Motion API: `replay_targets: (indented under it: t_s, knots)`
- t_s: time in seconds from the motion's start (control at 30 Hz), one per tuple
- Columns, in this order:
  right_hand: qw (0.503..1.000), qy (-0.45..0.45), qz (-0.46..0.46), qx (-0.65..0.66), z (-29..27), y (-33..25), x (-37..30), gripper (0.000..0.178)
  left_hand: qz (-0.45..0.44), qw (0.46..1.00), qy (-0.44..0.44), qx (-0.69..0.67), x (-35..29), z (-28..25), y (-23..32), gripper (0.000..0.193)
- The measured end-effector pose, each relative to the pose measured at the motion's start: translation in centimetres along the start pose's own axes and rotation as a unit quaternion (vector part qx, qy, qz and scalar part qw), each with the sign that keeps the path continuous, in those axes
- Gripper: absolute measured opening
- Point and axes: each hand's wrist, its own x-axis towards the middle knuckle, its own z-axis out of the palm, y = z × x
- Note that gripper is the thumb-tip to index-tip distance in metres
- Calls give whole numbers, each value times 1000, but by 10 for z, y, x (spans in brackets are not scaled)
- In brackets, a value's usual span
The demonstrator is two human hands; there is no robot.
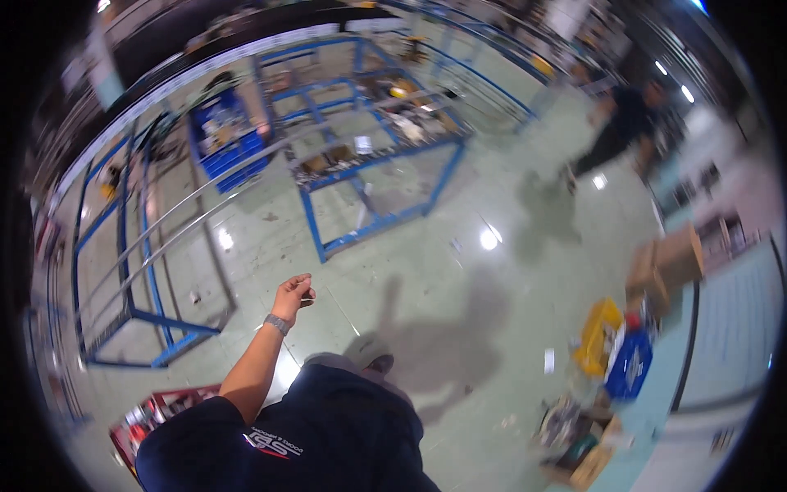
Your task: The person applies white tape to long metal rods by hand, wrapping the tape around each rod.
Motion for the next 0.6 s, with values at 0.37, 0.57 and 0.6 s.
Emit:
replay_targets:
  t_s: [0.37, 0.57, 0.6]
  knots:
    - [917, -85, -229, -315, -168, -523, 119, 76, 77, 851, 380, -354, 118, -169, 91, 45]
    - [916, -93, -246, -305, -192, -756, 98, 77, 62, 760, 505, -405, 226, -285, 137, 100]
    - [911, -87, -251, -316, -176, -810, 83, 77, 67, 754, 526, -388, 236, -298, 147, 114]
